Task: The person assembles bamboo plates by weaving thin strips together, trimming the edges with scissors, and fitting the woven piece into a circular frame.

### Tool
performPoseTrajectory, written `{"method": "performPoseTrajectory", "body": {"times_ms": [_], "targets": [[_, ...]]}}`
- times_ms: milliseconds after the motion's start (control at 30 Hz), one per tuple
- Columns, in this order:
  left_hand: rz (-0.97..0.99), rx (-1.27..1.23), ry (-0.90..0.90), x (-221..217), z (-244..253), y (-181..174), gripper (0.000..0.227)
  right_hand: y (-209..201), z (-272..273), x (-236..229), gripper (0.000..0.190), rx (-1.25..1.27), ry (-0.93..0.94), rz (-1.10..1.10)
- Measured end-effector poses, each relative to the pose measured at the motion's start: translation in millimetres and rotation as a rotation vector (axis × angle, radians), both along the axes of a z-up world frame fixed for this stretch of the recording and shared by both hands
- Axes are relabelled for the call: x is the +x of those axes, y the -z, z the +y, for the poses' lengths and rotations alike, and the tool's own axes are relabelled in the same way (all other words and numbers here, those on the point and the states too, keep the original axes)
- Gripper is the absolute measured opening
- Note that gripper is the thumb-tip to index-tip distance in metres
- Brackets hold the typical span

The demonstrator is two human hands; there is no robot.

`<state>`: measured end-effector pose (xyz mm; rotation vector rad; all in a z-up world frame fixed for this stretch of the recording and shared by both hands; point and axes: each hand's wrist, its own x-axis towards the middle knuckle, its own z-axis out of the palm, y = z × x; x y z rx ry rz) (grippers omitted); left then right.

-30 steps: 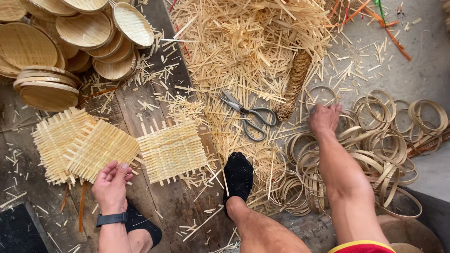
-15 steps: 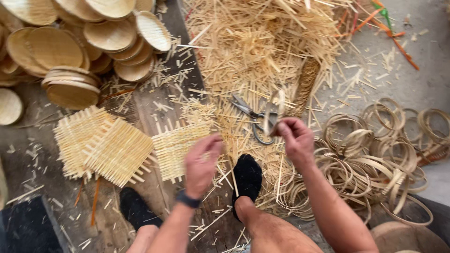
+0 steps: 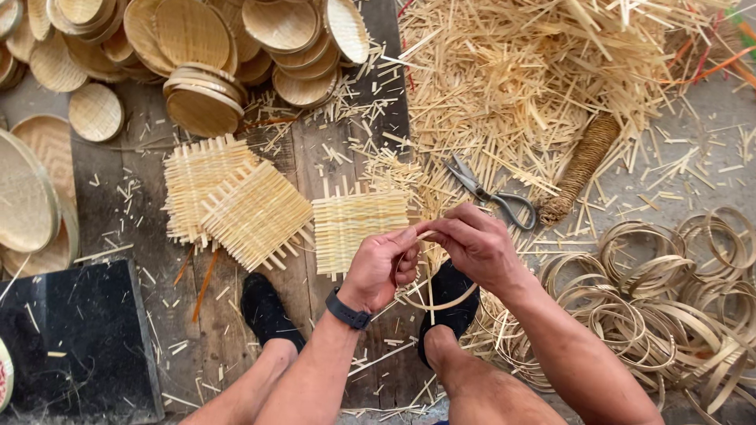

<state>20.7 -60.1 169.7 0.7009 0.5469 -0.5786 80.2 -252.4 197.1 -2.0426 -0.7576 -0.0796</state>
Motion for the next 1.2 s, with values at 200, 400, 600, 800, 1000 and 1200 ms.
{"method": "performPoseTrajectory", "body": {"times_ms": [200,400,600,800,1000,1200], "targets": [[0.156,0.134,0.253,25,12,2,0.082,10,12,-6,0.043,-0.107,-0.134,-0.05],[0.219,0.165,0.256,26,2,20,0.079,23,23,-7,0.039,-0.303,-0.147,-0.24],[0.269,0.267,0.099,10,-10,23,0.074,31,28,-24,0.033,-0.34,-0.088,-0.165],[0.046,0.082,-0.07,3,17,29,0.057,32,23,-3,0.023,-0.072,0.143,0.591],[-0.045,-0.1,-0.433,-7,42,22,0.028,51,5,-21,0.035,0.845,0.062,1.398],[0.052,0.102,-0.022,-7,52,11,0.022,61,4,-22,0.033,0.823,0.035,1.527]]}}
